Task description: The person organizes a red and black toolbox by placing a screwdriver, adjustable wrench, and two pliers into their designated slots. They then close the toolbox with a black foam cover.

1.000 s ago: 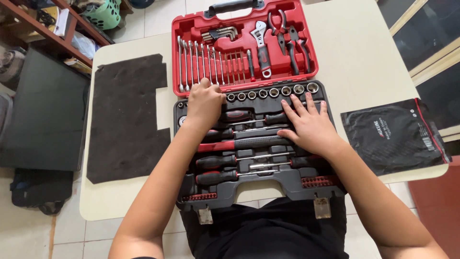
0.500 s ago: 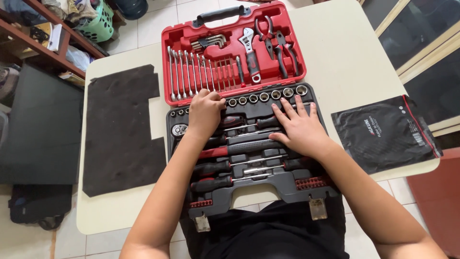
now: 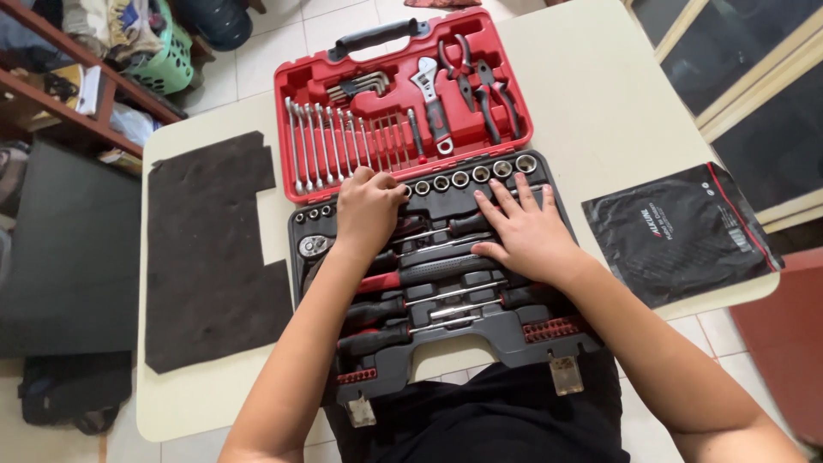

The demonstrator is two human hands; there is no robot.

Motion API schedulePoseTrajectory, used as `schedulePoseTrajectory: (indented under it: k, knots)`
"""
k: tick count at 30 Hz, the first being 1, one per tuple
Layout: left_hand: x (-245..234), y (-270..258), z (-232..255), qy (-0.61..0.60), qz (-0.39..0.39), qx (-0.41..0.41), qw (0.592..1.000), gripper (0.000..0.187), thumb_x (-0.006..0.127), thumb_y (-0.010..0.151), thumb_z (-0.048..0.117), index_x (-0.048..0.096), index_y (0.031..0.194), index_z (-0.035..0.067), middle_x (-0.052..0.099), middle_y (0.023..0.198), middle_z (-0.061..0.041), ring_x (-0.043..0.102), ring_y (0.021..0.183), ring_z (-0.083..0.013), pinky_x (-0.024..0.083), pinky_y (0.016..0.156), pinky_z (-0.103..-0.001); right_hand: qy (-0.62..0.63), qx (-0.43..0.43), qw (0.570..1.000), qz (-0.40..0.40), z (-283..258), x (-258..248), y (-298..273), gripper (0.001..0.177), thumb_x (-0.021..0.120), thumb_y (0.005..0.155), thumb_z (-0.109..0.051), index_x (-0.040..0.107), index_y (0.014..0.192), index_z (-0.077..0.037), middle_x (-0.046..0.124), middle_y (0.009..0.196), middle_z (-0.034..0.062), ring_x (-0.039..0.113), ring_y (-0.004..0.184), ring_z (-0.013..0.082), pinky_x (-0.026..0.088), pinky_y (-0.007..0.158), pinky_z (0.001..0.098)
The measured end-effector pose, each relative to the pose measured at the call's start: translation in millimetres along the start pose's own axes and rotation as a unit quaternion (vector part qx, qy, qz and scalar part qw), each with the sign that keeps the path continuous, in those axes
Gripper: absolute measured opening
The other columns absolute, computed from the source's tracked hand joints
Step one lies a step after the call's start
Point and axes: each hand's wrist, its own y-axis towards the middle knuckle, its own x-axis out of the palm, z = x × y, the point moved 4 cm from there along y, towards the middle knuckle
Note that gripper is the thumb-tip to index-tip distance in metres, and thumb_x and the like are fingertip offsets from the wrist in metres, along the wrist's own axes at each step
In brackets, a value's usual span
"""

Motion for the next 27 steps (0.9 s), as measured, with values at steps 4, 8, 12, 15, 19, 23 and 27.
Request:
schedulePoseTrajectory:
  k: [4,8,12,15,19,23,27]
  knots:
    - [2.4,-2.5,3.5,-0.031,0.003,-0.001,0.999,0.006,0.073,0.088,0.038,0.078,0.085,0.034,0.066,0.088,0.013,0.057,0.097,-0.0164,0.046,0.076,-0.031,0.004,0.007,1.0,0.006,-2.2,-3.4,-1.1,0.086,0.046,0.095,-0.071,0.031,0.163,-0.02,0.03,0.166,0.0151,0.018,0.154,0.0497,0.018,0.114,0.0753]
    - [5.7,-6.9,2.6,0.004,0.002,-0.024,1.0,0.004,0.073,0.088,0.039,0.077,0.088,0.038,0.063,0.092,0.014,0.058,0.095,-0.0164,0.049,0.075,-0.031,0.007,0.006,1.0,0.008,-2.7,-0.9,-0.3,0.087,0.045,0.095,-0.073,0.032,0.162,-0.02,0.03,0.166,0.016,0.018,0.154,0.05,0.018,0.114,0.0755]
    - [-8.9,3.0,4.1,0.032,-0.02,0.006,0.999,0.003,0.075,0.084,0.04,0.076,0.084,0.037,0.064,0.086,0.013,0.057,0.097,-0.0171,0.045,0.075,-0.033,0.005,0.002,1.0,0.009,-3.8,-1.2,0.1,0.087,0.044,0.095,-0.073,0.032,0.162,-0.019,0.031,0.165,0.0168,0.018,0.154,0.0505,0.018,0.114,0.0753]
    - [-5.9,3.9,10.0,0.034,-0.023,-0.005,0.999,0.018,0.075,0.079,0.051,0.076,0.083,0.034,0.063,0.085,0.011,0.056,0.095,-0.0186,0.045,0.074,-0.035,0.007,0.0,1.0,0.004,-5.7,-4.5,-1.9,0.087,0.043,0.096,-0.073,0.031,0.162,-0.019,0.03,0.166,0.0172,0.018,0.153,0.0509,0.018,0.114,0.0756]
    - [-3.7,15.1,29.5,-0.01,-0.015,-0.005,1.0,0.02,0.08,0.078,0.042,0.077,0.094,0.031,0.066,0.09,0.009,0.058,0.098,-0.0196,0.046,0.073,-0.036,0.006,-0.002,1.0,0.002,-3.0,-2.3,-0.2,0.087,0.042,0.096,-0.073,0.029,0.163,-0.019,0.028,0.166,0.0168,0.017,0.154,0.0506,0.017,0.115,0.0753]
    - [7.6,11.7,28.7,-0.035,0.001,-0.024,0.999,0.009,0.077,0.084,0.036,0.077,0.091,0.031,0.066,0.091,0.011,0.057,0.097,-0.0188,0.045,0.075,-0.034,0.007,-0.002,1.0,-0.001,-3.1,-3.4,-0.9,0.086,0.043,0.096,-0.073,0.029,0.163,-0.019,0.029,0.166,0.017,0.017,0.153,0.0509,0.017,0.114,0.0753]
    - [11.6,8.7,27.3,-0.059,-0.002,-0.045,0.997,0.006,0.075,0.088,0.036,0.078,0.09,0.032,0.065,0.093,0.013,0.056,0.098,-0.017,0.044,0.078,-0.032,0.007,-0.003,1.0,0.001,-3.2,-2.1,-0.9,0.086,0.044,0.097,-0.071,0.029,0.163,-0.019,0.028,0.166,0.0169,0.017,0.153,0.051,0.017,0.114,0.0753]
